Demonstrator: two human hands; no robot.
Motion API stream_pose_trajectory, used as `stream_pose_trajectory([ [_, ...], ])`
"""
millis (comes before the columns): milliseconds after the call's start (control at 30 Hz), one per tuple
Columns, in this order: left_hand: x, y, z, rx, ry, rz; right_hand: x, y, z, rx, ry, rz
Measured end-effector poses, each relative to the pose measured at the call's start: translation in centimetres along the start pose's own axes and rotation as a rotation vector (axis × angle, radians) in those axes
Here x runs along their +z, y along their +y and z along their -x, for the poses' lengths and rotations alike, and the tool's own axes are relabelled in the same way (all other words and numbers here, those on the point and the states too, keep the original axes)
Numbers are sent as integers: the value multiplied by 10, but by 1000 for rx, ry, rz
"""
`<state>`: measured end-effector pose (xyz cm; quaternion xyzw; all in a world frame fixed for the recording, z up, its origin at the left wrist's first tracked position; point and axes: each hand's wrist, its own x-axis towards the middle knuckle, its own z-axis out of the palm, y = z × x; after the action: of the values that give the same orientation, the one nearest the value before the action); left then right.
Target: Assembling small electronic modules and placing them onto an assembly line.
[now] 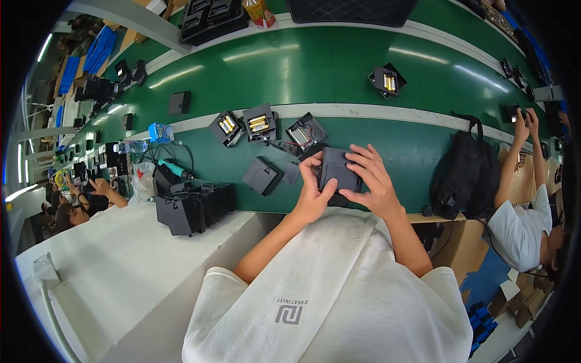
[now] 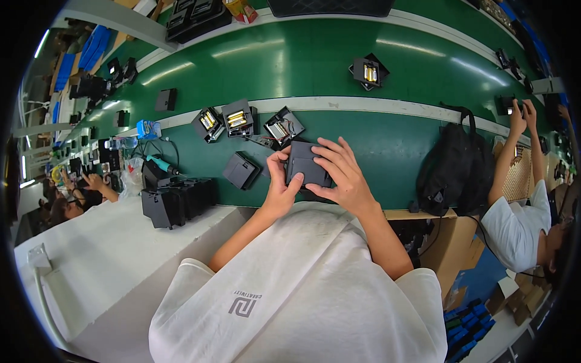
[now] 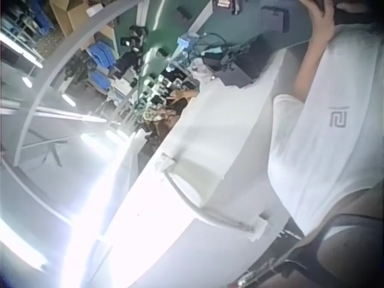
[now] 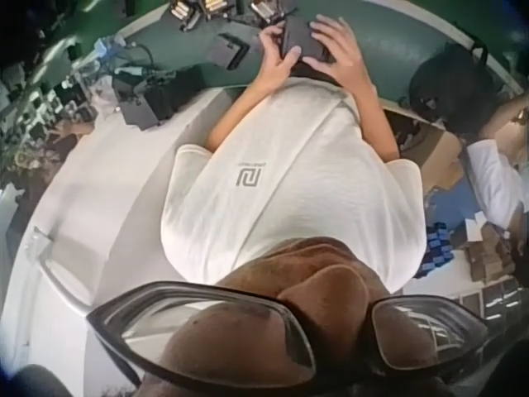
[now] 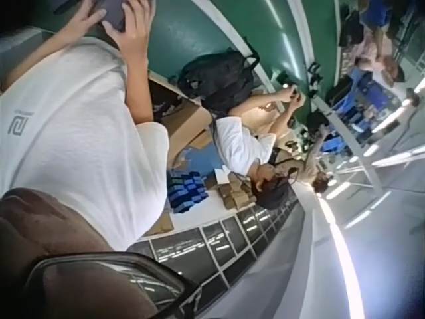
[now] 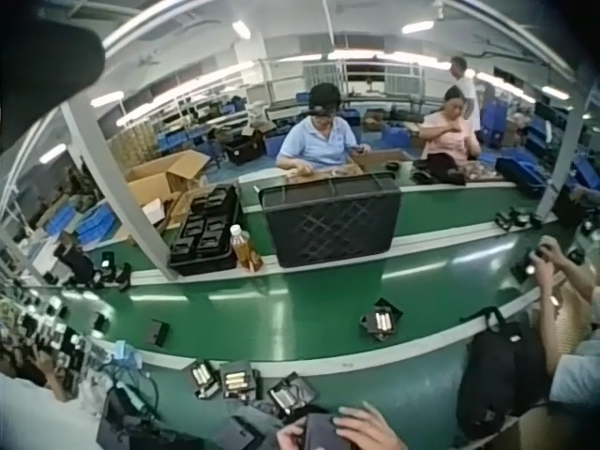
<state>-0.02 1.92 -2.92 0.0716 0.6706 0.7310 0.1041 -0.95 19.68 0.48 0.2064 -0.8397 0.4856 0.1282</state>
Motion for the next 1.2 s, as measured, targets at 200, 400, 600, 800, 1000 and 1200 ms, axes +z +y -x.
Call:
stream_pose_trajectory([
  [200, -10, 3, -5, -35, -44, -10, -3, 5, -10, -96, -130, 14],
  [400, -18, 8, -13, -95, 35, 183, -6, -2, -25, 207, 30, -149],
  [600, -28, 8, -34, -171, 21, 236, 9, 19, -21, 775, -51, -910],
  [800, -44, 4, -96, -207, -6, 86, -10, 99, -63, 463, -191, -79],
  [1000, -79, -44, -219, -317, 316, 83, 8, 207, -124, 208, -233, 663],
  [1200, -131, -96, -258, -250, 405, -800, 26, 229, -153, 244, -410, 556],
])
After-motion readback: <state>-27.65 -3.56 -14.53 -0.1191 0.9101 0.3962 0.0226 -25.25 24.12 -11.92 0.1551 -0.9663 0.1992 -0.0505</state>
